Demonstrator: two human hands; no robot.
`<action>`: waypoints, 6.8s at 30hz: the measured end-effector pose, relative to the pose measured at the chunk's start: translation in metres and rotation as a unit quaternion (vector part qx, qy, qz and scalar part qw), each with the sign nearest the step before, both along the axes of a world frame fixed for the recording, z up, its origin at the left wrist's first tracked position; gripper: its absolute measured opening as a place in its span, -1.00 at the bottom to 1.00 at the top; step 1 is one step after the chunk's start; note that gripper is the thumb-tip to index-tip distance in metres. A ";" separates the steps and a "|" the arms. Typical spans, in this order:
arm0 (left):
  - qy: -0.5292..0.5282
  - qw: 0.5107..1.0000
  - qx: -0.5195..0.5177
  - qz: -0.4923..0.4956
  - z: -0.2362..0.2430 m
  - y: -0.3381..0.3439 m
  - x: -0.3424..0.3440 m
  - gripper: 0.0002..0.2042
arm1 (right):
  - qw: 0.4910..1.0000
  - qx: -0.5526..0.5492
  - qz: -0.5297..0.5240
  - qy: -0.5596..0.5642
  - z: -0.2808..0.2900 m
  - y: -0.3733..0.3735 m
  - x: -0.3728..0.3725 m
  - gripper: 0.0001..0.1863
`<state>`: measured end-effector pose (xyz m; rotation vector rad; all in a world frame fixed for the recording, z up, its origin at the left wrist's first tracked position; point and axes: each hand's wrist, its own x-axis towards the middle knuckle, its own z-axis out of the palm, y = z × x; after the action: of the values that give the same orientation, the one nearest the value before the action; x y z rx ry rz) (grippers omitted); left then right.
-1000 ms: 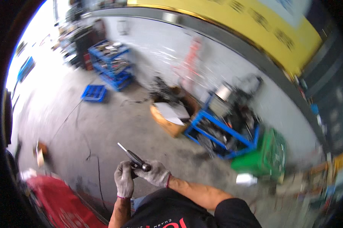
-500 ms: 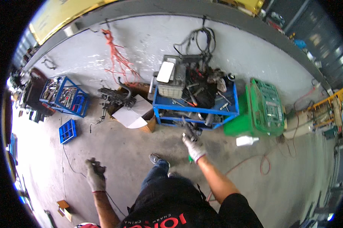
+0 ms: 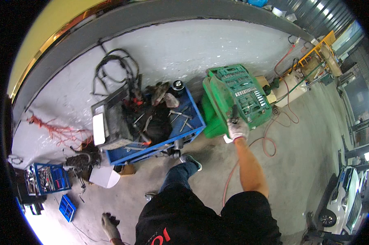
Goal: The person works under the hood of a red car in a garage, using a portable work light to illuminate the engine bay. They manipulate hoses and connectors with gloved hands, then retrieve a ratchet and socket from a nearby tool cart to work on engine components.
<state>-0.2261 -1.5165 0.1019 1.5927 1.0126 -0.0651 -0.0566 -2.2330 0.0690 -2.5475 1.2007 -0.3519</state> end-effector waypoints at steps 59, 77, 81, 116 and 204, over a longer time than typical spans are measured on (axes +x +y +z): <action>-0.391 0.296 0.087 0.867 0.111 0.016 -0.786 -0.66 | -0.149 0.211 0.688 0.678 0.126 0.867 -0.791 -0.73; -0.272 0.492 0.177 0.808 0.121 0.197 -0.998 -0.70 | -0.423 0.140 0.890 -0.094 0.149 1.064 -1.112 -0.50; -0.316 0.344 0.114 0.877 0.092 0.271 -1.057 -0.82 | -0.491 -0.052 0.857 -0.148 0.139 1.126 -1.180 -0.75; -0.403 0.242 0.335 0.817 0.150 0.530 -1.196 -0.49 | -0.456 0.116 0.743 0.476 0.138 1.479 -1.257 -0.64; 0.396 0.315 -0.138 0.851 0.040 0.257 -1.240 -0.43 | -0.393 -0.191 0.754 0.490 0.157 1.307 -1.360 -0.50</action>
<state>-1.4663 -1.2597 0.1417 -0.7162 2.7504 0.4634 -1.4163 -0.9255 0.2256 0.1438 2.0371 -1.3436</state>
